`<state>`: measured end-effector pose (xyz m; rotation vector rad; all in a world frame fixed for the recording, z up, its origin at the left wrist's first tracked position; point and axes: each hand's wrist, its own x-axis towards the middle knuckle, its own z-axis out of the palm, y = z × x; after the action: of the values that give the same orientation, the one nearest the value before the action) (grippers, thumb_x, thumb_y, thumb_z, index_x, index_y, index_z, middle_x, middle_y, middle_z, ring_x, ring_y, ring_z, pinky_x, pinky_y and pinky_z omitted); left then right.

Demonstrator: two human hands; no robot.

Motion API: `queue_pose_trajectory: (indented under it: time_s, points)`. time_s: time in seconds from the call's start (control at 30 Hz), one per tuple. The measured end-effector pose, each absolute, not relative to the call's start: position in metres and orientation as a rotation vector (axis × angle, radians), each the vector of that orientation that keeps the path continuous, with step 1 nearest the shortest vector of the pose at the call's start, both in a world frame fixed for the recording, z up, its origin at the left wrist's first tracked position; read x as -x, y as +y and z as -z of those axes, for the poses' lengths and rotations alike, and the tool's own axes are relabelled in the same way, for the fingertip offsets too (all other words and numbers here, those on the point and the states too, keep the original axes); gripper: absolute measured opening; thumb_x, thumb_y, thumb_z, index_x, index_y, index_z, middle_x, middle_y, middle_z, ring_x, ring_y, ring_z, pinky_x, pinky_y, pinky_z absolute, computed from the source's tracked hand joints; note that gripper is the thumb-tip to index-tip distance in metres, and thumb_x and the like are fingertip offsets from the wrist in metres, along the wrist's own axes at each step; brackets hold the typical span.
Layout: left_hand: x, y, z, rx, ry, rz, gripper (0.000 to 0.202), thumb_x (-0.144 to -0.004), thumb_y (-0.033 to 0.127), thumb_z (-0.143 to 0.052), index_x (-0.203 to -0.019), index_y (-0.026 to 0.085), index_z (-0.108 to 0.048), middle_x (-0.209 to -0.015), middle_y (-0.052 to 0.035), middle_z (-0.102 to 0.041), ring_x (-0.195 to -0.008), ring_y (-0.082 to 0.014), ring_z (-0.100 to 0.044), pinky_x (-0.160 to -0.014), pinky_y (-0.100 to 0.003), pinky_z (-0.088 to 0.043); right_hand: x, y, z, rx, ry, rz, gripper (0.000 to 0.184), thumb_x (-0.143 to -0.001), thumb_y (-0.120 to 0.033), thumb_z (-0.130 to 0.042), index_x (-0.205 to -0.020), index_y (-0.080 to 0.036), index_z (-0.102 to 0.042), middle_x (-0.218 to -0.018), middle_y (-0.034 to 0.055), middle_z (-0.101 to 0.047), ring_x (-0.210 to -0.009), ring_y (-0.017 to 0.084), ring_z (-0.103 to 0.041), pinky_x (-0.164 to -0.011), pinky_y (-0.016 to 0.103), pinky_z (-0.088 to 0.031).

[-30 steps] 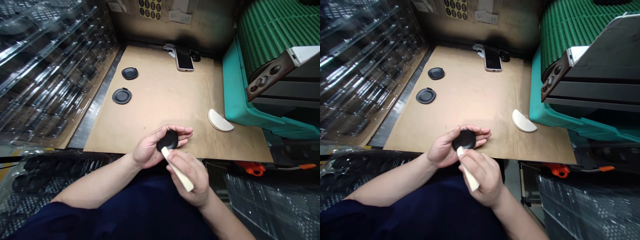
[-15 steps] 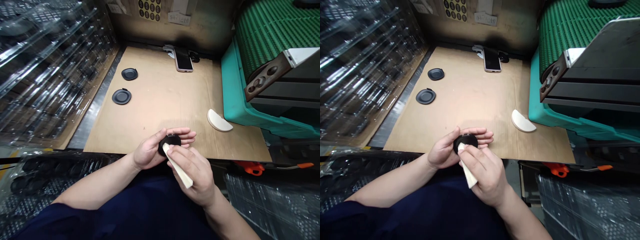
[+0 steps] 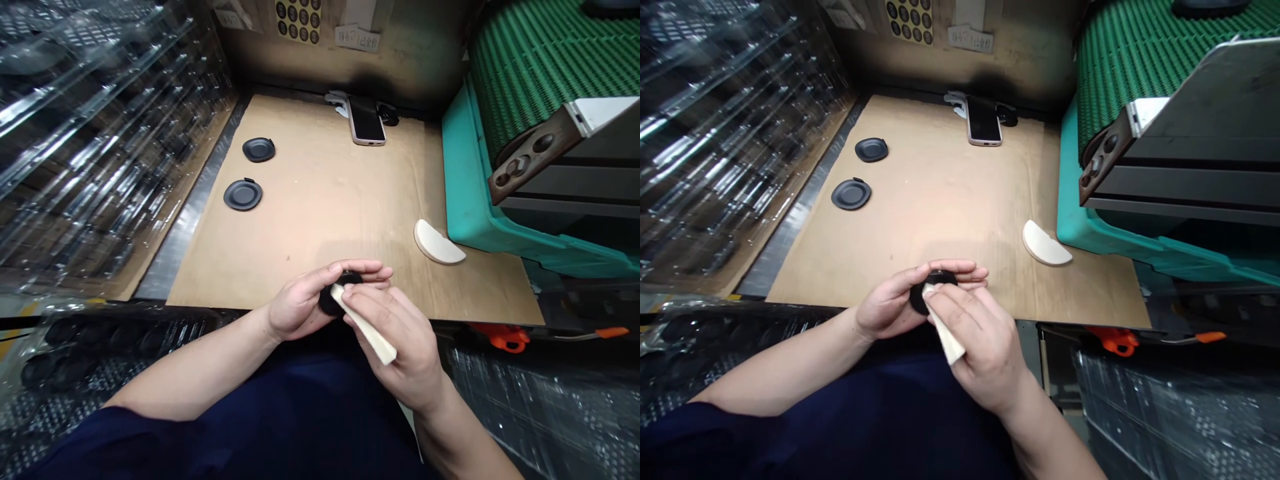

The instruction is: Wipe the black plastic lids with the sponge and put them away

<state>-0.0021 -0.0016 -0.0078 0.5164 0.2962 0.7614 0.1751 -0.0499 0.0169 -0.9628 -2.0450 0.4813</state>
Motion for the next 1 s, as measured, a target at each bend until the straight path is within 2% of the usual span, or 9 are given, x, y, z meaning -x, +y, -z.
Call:
queue_pose_trajectory:
  time_s: [0.13,0.23,0.33,0.47,0.57,0.67,0.8,0.9,1.0]
  points:
    - [0.002,-0.002,0.008,-0.503,0.32,-0.761,0.048,-0.106,0.034,-0.034,-0.136,0.012,-0.063,-0.149,-0.0181,-0.057,-0.146,-0.0342,-0.045,-0.123,-0.053,-0.03,-0.181,-0.051,-0.021,1.114,-2.03,-0.371,0.045,-0.091,-0.004,-0.063,-0.133,-0.017,-0.061,-0.121,0.0116,-0.072,-0.109,0.024,-0.068,-0.091,0.041,-0.058]
    - [0.002,-0.002,0.009,-0.513,0.292,-0.775,0.049,-0.106,0.034,-0.034,-0.138,0.01,-0.062,-0.149,-0.0202,-0.056,-0.145,-0.0347,-0.047,-0.124,-0.054,-0.027,-0.18,-0.057,-0.028,1.174,-2.058,-0.499,0.035,-0.093,-0.009,-0.062,-0.127,-0.017,-0.063,-0.11,0.0093,-0.073,-0.098,0.021,-0.069,-0.085,0.038,-0.059]
    - [0.001,-0.002,0.009,-0.51,0.287,-0.792,0.05,-0.106,0.035,-0.033,-0.137,0.008,-0.062,-0.148,-0.0217,-0.057,-0.142,-0.0348,-0.051,-0.124,-0.054,-0.028,-0.174,-0.057,-0.026,1.093,-2.059,-0.597,0.036,-0.095,-0.009,-0.06,-0.13,-0.02,-0.062,-0.113,0.0075,-0.074,-0.102,0.021,-0.07,-0.088,0.038,-0.06]
    - [0.001,-0.002,0.008,-0.493,0.315,-0.783,0.05,-0.106,0.037,-0.035,-0.135,0.009,-0.063,-0.146,-0.0208,-0.059,-0.141,-0.0334,-0.052,-0.123,-0.051,-0.03,-0.17,-0.051,-0.016,1.002,-1.985,-0.512,0.046,-0.094,-0.006,-0.06,-0.136,-0.023,-0.059,-0.124,0.0084,-0.072,-0.113,0.023,-0.069,-0.096,0.043,-0.059]
    - [0.002,-0.001,0.007,-0.474,0.313,-0.765,0.053,-0.106,0.042,-0.033,-0.135,0.009,-0.064,-0.146,-0.0212,-0.058,-0.142,-0.0327,-0.051,-0.122,-0.049,-0.032,-0.176,-0.052,-0.014,1.032,-1.879,-0.375,0.049,-0.089,-0.005,-0.066,-0.135,-0.022,-0.061,-0.123,0.0105,-0.072,-0.113,0.027,-0.07,-0.091,0.046,-0.06]
    - [0.003,0.0,0.005,-0.436,0.284,-0.783,0.064,-0.105,0.054,-0.029,-0.133,0.008,-0.064,-0.146,-0.0227,-0.058,-0.139,-0.035,-0.054,-0.121,-0.052,-0.032,-0.187,-0.058,-0.017,1.075,-1.742,-0.244,0.044,-0.09,-0.014,-0.069,-0.133,-0.021,-0.064,-0.121,0.0118,-0.073,-0.109,0.031,-0.071,-0.088,0.051,-0.061]
    - [0.002,0.002,0.003,-0.404,0.256,-0.813,0.075,-0.102,0.065,-0.026,-0.13,0.007,-0.066,-0.143,-0.0239,-0.06,-0.138,-0.0371,-0.054,-0.121,-0.054,-0.032,-0.188,-0.063,-0.01,1.065,-1.748,-0.181,0.043,-0.095,-0.021,-0.063,-0.139,-0.022,-0.059,-0.135,0.0142,-0.067,-0.12,0.034,-0.068,-0.093,0.058,-0.061]
    - [0.002,0.002,0.002,-0.407,0.262,-0.815,0.079,-0.101,0.067,-0.021,-0.125,0.008,-0.068,-0.139,-0.0229,-0.063,-0.14,-0.0363,-0.052,-0.122,-0.052,-0.031,-0.175,-0.062,0.002,0.922,-1.962,-0.098,0.046,-0.092,-0.013,-0.065,-0.138,-0.018,-0.06,-0.141,0.0156,-0.064,-0.131,0.033,-0.061,-0.101,0.053,-0.06]
    - [0.003,0.002,0.001,-0.431,0.272,-0.818,0.082,-0.101,0.067,-0.018,-0.12,0.007,-0.069,-0.138,-0.0237,-0.063,-0.14,-0.0367,-0.052,-0.122,-0.052,-0.031,-0.159,-0.06,0.013,0.836,-2.181,0.025,0.039,-0.094,-0.011,-0.061,-0.132,-0.012,-0.064,-0.139,0.0159,-0.066,-0.14,0.03,-0.054,-0.113,0.047,-0.052]
